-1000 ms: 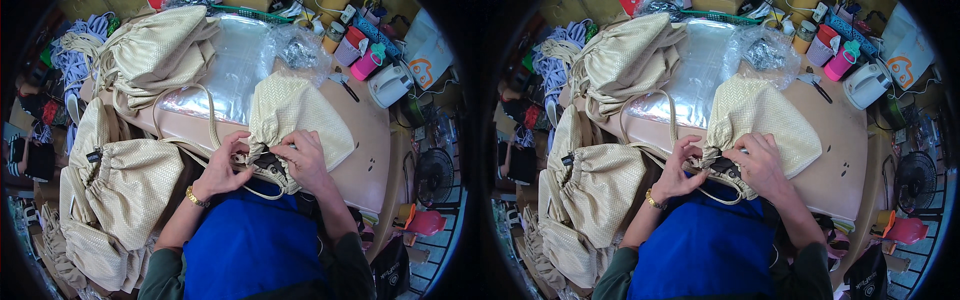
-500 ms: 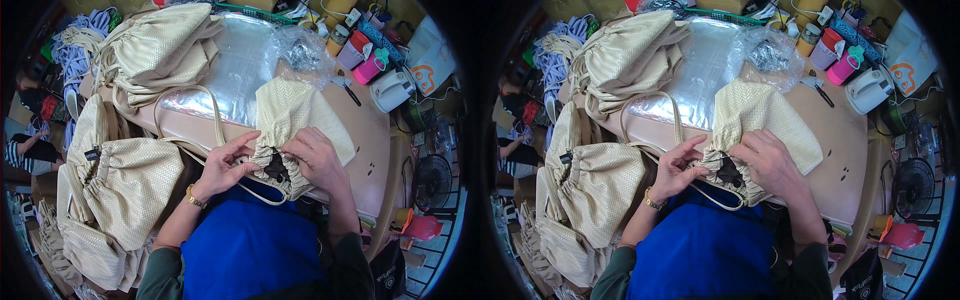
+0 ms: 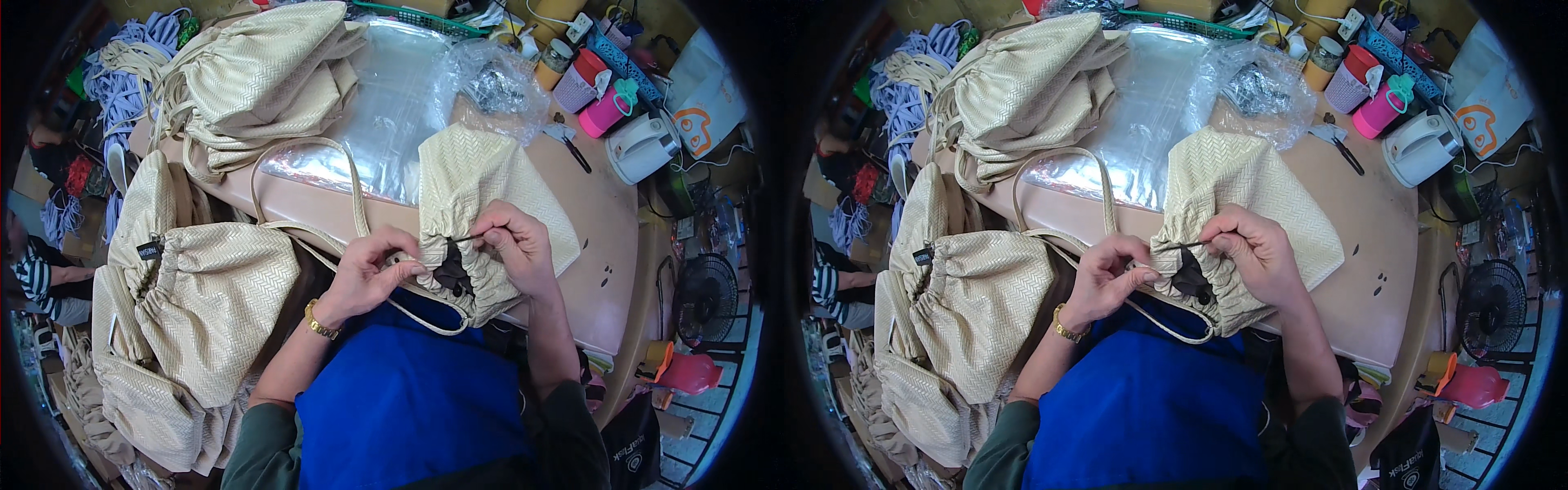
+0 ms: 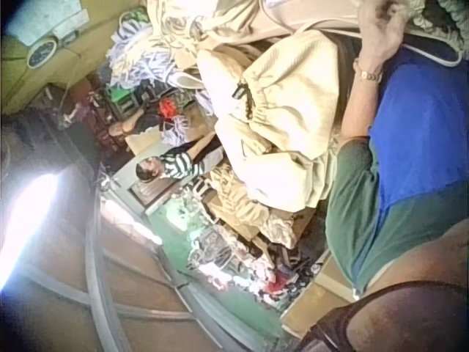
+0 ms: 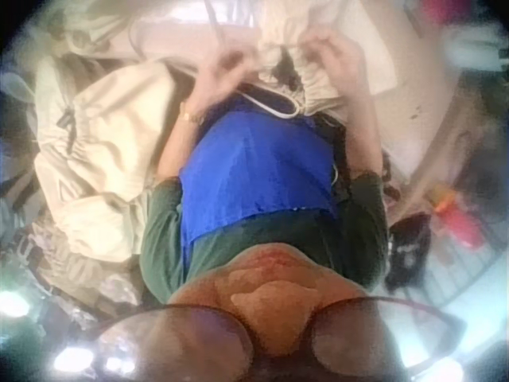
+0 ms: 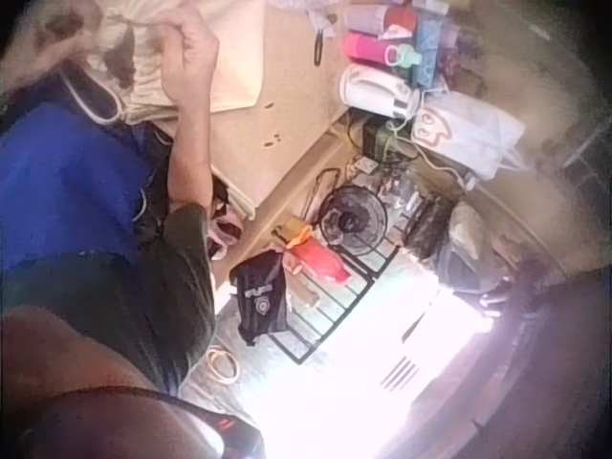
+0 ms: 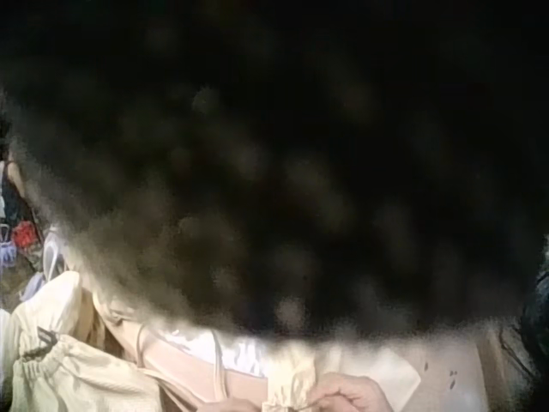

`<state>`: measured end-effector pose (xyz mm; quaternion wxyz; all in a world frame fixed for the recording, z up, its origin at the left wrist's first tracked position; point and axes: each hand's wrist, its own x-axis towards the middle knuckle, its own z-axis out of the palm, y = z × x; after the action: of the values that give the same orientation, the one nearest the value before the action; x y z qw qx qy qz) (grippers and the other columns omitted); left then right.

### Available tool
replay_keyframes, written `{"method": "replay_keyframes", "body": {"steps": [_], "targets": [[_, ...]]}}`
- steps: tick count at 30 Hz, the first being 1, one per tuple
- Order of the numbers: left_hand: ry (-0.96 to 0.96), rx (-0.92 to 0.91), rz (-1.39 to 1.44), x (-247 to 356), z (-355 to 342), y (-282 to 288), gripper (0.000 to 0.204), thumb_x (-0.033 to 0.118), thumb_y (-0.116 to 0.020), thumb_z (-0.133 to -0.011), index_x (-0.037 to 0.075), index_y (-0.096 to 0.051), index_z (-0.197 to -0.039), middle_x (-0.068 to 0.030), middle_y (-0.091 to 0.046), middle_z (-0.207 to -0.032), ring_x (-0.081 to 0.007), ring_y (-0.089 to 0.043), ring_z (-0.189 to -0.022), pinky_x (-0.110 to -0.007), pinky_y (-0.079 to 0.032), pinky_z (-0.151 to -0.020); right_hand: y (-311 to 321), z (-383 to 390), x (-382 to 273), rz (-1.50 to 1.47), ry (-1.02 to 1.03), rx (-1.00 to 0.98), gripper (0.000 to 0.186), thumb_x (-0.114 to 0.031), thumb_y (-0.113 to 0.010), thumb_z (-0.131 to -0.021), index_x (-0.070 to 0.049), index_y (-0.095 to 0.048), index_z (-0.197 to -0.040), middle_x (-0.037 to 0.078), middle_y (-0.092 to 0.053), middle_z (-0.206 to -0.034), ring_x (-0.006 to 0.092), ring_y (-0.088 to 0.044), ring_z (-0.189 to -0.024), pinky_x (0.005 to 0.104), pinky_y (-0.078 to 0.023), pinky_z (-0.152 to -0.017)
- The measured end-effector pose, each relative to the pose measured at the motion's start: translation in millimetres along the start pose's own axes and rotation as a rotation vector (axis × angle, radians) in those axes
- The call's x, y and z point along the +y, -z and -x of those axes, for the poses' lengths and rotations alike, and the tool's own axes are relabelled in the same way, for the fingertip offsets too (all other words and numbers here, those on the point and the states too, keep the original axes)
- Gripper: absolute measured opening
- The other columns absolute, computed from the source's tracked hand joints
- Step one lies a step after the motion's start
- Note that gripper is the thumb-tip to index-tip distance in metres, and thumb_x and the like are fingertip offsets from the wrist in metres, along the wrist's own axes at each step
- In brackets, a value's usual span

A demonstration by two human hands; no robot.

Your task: The person attaches a drawstring cord to a woven handbag using pliers to pull it through the eyelets. They then attach a decorative tag, inspect the interior, and fold the bag flat on the table.

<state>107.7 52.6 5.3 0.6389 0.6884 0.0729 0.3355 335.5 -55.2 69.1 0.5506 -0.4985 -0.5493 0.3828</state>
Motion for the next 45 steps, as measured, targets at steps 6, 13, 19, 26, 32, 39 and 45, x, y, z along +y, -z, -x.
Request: {"method": "replay_keyframes", "body": {"steps": [6,13,19,26,32,39,45], "targets": [[0.022,-0.046,-0.256,41.9,-14.1,-7.1,0.055,-0.008,-0.072,-0.072,0.007,-0.067,-0.125,-0.0066,-0.064,-0.096,-0.0174,-0.062,-0.082,-0.031,-0.052,-0.075,-13.5,-6.2,-16.6,0.469,-0.004,-0.037,0.053,-0.007,-0.086,-0.069,-0.004,-0.063,-0.117,0.001,-0.053,-0.093,0.0086,-0.049,-0.077,0.0227,-0.041,-0.067],[-0.448,0.152,-0.871,14.1,-19.7,-4.6,0.044,-0.006,-0.069,-0.070,0.005,-0.069,-0.113,-0.0102,-0.063,-0.093,-0.0244,-0.062,-0.079,-0.034,-0.052,-0.068,-13.5,-5.4,-3.3,0.295,0.071,0.256,0.027,0.004,-0.060,-0.086,-0.005,-0.068,-0.111,0.005,-0.060,-0.090,0.0161,-0.052,-0.074,0.0267,-0.042,-0.068],[-0.209,0.324,-0.554,5.0,-16.7,-10.8,0.023,-0.002,-0.065,-0.076,0.001,-0.070,-0.098,-0.0098,-0.062,-0.076,-0.0231,-0.061,-0.065,-0.032,-0.048,-0.060,-14.1,13.0,-24.4,1.085,0.505,0.226,0.043,0.001,-0.063,-0.062,-0.016,-0.075,-0.100,-0.001,-0.064,-0.094,0.0189,-0.054,-0.082,0.0350,-0.034,-0.073],[-0.074,0.281,-0.533,9.3,-14.4,-8.5,0.014,0.003,-0.065,-0.082,-0.001,-0.070,-0.095,-0.0099,-0.062,-0.077,-0.0204,-0.060,-0.068,-0.030,-0.046,-0.063,-18.2,13.3,-31.0,1.207,0.560,0.251,0.039,-0.003,-0.064,-0.065,-0.016,-0.075,-0.100,-0.001,-0.063,-0.095,0.0179,-0.054,-0.081,0.0360,-0.034,-0.075],[-0.123,0.267,-0.537,12.0,-15.5,-7.4,0.017,0.002,-0.066,-0.079,0.000,-0.070,-0.096,-0.0104,-0.059,-0.074,-0.0228,-0.059,-0.065,-0.032,-0.045,-0.060,-22.5,13.8,-45.8,1.298,0.556,0.191,0.032,-0.008,-0.067,-0.070,-0.013,-0.073,-0.101,0.000,-0.061,-0.097,0.0179,-0.055,-0.082,0.0362,-0.036,-0.077],[-0.119,0.246,-0.567,11.5,-13.0,-5.2,0.020,0.002,-0.069,-0.077,0.001,-0.070,-0.097,-0.0108,-0.056,-0.072,-0.0250,-0.057,-0.063,-0.033,-0.044,-0.058,-22.1,7.1,-58.2,1.218,0.472,0.031,0.031,-0.007,-0.066,-0.072,-0.009,-0.070,-0.102,0.002,-0.054,-0.088,0.0195,-0.055,-0.084,0.0372,-0.037,-0.077],[-0.134,0.260,-0.519,8.8,-13.0,-5.6,0.020,0.003,-0.069,-0.077,0.001,-0.070,-0.097,-0.0108,-0.056,-0.073,-0.0244,-0.057,-0.062,-0.033,-0.045,-0.058,-8.3,-3.0,-46.7,1.081,0.386,-0.020,0.030,0.001,-0.066,-0.071,-0.010,-0.073,-0.098,0.003,-0.053,-0.079,0.0222,-0.056,-0.079,0.0369,-0.039,-0.072]]}}
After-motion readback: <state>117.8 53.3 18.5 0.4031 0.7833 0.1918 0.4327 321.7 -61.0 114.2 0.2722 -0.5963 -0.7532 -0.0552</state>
